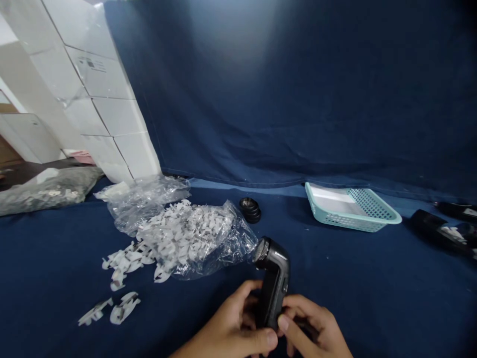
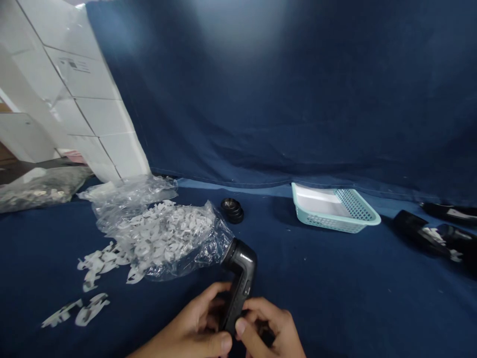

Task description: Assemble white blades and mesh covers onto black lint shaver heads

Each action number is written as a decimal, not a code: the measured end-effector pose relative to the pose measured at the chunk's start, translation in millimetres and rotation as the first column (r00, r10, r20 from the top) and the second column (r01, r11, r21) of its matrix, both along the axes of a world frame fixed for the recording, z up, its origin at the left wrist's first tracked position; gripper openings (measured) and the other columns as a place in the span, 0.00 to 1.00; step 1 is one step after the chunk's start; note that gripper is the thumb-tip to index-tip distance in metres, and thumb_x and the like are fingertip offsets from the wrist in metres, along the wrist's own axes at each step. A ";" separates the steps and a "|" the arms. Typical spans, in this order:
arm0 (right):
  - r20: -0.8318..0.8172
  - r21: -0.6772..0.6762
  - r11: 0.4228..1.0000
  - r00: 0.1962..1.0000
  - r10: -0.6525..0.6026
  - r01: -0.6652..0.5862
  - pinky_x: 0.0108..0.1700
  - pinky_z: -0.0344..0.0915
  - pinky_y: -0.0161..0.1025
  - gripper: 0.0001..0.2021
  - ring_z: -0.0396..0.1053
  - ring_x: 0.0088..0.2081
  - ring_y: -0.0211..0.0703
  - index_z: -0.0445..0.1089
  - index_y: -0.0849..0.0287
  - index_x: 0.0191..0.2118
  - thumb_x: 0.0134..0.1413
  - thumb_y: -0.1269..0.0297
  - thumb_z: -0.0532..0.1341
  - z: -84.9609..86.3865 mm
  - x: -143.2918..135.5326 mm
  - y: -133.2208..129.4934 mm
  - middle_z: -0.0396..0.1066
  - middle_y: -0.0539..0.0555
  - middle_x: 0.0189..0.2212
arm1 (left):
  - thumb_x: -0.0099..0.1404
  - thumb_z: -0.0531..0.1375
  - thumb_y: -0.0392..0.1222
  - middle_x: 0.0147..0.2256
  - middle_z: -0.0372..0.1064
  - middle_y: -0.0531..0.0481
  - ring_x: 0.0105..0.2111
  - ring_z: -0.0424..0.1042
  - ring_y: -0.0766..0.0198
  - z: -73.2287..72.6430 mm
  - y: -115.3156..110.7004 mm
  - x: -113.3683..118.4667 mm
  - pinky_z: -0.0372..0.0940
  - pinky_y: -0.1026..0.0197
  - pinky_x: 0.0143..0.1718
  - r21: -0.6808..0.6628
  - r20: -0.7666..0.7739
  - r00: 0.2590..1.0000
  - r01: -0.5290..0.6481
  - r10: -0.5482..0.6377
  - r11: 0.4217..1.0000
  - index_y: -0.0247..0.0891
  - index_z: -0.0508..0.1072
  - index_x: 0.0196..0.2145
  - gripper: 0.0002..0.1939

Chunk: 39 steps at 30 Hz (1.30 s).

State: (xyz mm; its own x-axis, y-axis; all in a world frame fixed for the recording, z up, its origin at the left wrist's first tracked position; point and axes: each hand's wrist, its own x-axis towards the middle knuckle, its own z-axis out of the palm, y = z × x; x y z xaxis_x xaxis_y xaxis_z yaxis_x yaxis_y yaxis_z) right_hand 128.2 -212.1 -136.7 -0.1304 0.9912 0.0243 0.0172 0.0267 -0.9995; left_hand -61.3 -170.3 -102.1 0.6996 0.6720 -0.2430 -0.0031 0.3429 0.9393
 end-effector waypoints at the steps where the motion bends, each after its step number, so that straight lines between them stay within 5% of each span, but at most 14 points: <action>1: -0.020 -0.013 1.000 1.000 0.022 -0.022 0.23 0.65 0.34 0.19 0.68 0.19 0.37 0.75 0.58 0.39 0.56 0.45 0.61 1.4 0.6 0.7 0.73 0.53 0.23 | 0.55 0.69 0.46 0.40 0.70 0.43 0.29 0.72 0.64 1.3 0.9 0.0 0.65 0.65 0.26 -0.043 0.003 1.000 0.000 0.001 0.999 0.39 0.59 0.58 0.37; 7: -0.091 -0.065 0.995 0.992 -0.083 0.077 0.20 0.62 0.32 0.24 0.63 0.16 0.33 0.68 0.60 0.24 0.54 0.41 0.59 6.2 0.6 6.0 0.68 0.50 0.17 | 0.52 0.68 0.43 0.43 0.70 0.39 0.23 0.71 0.69 7.9 2.2 1.3 0.64 0.64 0.25 -0.160 0.055 0.998 -0.022 0.031 0.987 0.35 0.68 0.54 0.32; 11: -0.126 -0.078 0.995 0.989 -0.079 0.070 0.21 0.60 0.30 0.22 0.59 0.18 0.32 0.59 0.57 0.25 0.54 0.44 0.62 6.1 1.3 5.2 0.61 0.45 0.18 | 0.50 0.69 0.41 0.41 0.70 0.43 0.23 0.70 0.69 9.0 -0.1 0.7 0.64 0.65 0.25 -0.154 0.042 0.999 -0.023 0.029 0.988 0.36 0.67 0.55 0.35; 15: -0.076 -0.019 0.999 0.996 -0.035 0.034 0.25 0.62 0.30 0.18 0.60 0.22 0.33 0.58 0.56 0.29 0.57 0.49 0.62 3.4 1.1 1.5 0.58 0.44 0.22 | 0.51 0.68 0.38 0.41 0.70 0.44 0.26 0.71 0.67 9.5 -1.2 -1.3 0.63 0.65 0.27 -0.152 0.050 0.999 -0.001 0.009 0.988 0.39 0.62 0.59 0.38; 19: -0.066 0.129 0.976 0.983 -0.169 0.176 0.33 0.69 0.35 0.14 0.71 0.36 0.44 0.62 0.53 0.40 0.56 0.52 0.63 -7.0 -2.5 -1.8 0.70 0.52 0.34 | 0.53 0.68 0.37 0.45 0.68 0.43 0.28 0.71 0.66 10.1 -2.9 -3.3 0.62 0.64 0.29 -0.124 0.068 0.998 0.025 -0.017 0.992 0.42 0.61 0.60 0.38; 24: -0.023 0.224 0.944 0.969 -0.245 0.243 0.50 0.70 0.46 0.33 0.66 0.56 0.55 0.47 0.43 0.63 0.56 0.52 0.63 -15.6 -2.5 -5.3 0.64 0.58 0.59 | 0.53 0.69 0.38 0.49 0.67 0.45 0.42 0.70 0.59 11.2 -6.5 -6.2 0.62 0.59 0.40 -0.044 0.056 0.998 0.039 -0.036 0.998 0.45 0.63 0.59 0.36; 31: -0.053 0.291 0.940 0.984 -0.169 0.177 0.58 0.64 0.48 0.38 0.60 0.62 0.55 0.41 0.42 0.67 0.57 0.55 0.63 -16.7 4.2 -12.9 0.58 0.57 0.64 | 0.47 0.71 0.38 0.55 0.64 0.43 0.51 0.67 0.51 12.6 -7.4 -8.8 0.60 0.51 0.50 -0.087 0.022 1.000 0.014 -0.012 0.996 0.46 0.65 0.58 0.41; 35: -0.059 0.279 0.939 0.980 -0.190 0.199 0.56 0.68 0.49 0.41 0.66 0.58 0.58 0.45 0.47 0.65 0.51 0.53 0.67 -16.9 1.3 -12.9 0.65 0.61 0.58 | 0.53 0.68 0.44 0.56 0.64 0.42 0.53 0.67 0.47 17.0 -8.3 -7.4 0.62 0.47 0.52 0.129 -0.063 0.997 0.044 -0.036 0.991 0.46 0.61 0.61 0.39; 39: -0.120 0.150 0.941 0.951 -0.286 0.302 0.46 0.76 0.48 0.47 0.75 0.48 0.61 0.50 0.51 0.63 0.39 0.44 0.71 -16.2 -5.3 -15.5 0.73 0.62 0.50 | 0.54 0.69 0.48 0.56 0.65 0.42 0.55 0.65 0.44 17.6 -4.5 -6.5 0.60 0.46 0.56 0.527 -0.263 0.964 0.124 0.023 0.841 0.45 0.64 0.60 0.37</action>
State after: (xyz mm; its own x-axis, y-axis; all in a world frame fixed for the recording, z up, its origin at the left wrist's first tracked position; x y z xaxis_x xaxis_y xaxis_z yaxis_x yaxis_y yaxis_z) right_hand 122.9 -227.5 -152.9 0.1769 0.9660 0.1885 -0.0459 0.1994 -0.9789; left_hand -67.9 -174.9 -84.5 0.7011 0.7126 -0.0264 0.2588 -0.2197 0.9406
